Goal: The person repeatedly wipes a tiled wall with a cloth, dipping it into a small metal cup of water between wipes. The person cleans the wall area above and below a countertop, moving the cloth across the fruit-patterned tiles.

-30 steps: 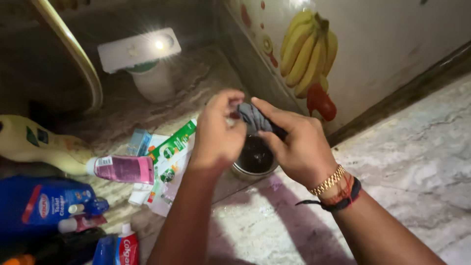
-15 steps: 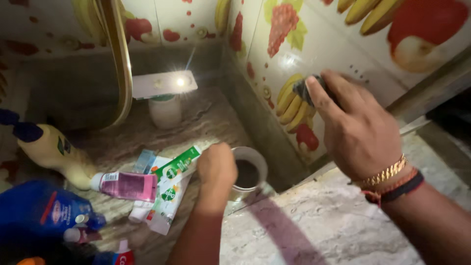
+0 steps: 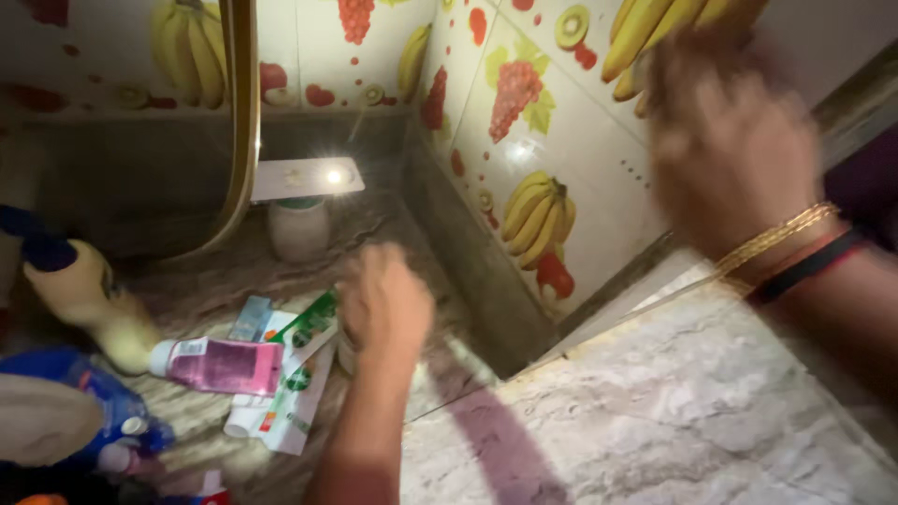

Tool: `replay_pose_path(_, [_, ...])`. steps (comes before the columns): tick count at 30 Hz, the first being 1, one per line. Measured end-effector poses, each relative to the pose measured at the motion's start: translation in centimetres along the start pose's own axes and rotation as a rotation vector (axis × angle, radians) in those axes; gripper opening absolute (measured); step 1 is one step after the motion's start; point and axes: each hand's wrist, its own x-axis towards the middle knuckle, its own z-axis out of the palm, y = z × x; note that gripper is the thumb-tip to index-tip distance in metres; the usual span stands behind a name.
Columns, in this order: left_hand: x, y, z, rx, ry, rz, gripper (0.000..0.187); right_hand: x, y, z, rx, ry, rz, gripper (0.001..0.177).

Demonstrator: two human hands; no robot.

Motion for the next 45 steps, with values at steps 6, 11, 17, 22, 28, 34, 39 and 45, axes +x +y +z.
replay_pose_path(6, [-3.8, 4.0, 0.9, -0.555, -0.209, 0.005, 0.030, -6.5, -10.9, 4.8, 0.126, -0.200, -0.023, 0.054])
replay_pose_path(11, [-4.7, 2.6, 2.2, -0.657, -0.323, -0.053, 0.034, -11.7, -16.3, 5.0, 0.332, -0.277, -0.326, 0.044])
replay_pose_path(17, [-3.7, 2.8, 2.9, -0.707, -0.245, -0.127, 0.031, -8.3, -7.9, 1.4, 0.321, -0.175, -0.405, 0.027])
replay_pose_path(22, [-4.1, 5.0, 2.2, -0.796, -0.311, -0.151, 0.031, -0.6, 2.3, -2.5, -0.003, -0.189, -0.095, 0.007])
replay_pose_path(28, [-4.8, 4.7, 4.1, -0.794, -0.426, -0.234, 0.029, -2.8, -0.7, -1.6, 0.083, -0.268, -0.018, 0.048])
replay_pose_path(34, [-6.0, 3.2, 9.2, -0.916, -0.402, -0.344, 0.034, -10.8, -14.4, 2.8, 0.314, -0.261, -0.186, 0.063])
replay_pose_path(39, [-7.1, 2.6, 12.2, -0.769, -0.593, -0.421, 0.055, -13.1, -17.5, 4.8, 0.332, -0.379, -0.413, 0.052])
replay_pose_path(45, [-7.2, 4.4, 15.0, -0.872, -0.603, -0.518, 0.062, -7.7, -18.2, 9.2, 0.215, -0.448, -0.497, 0.046])
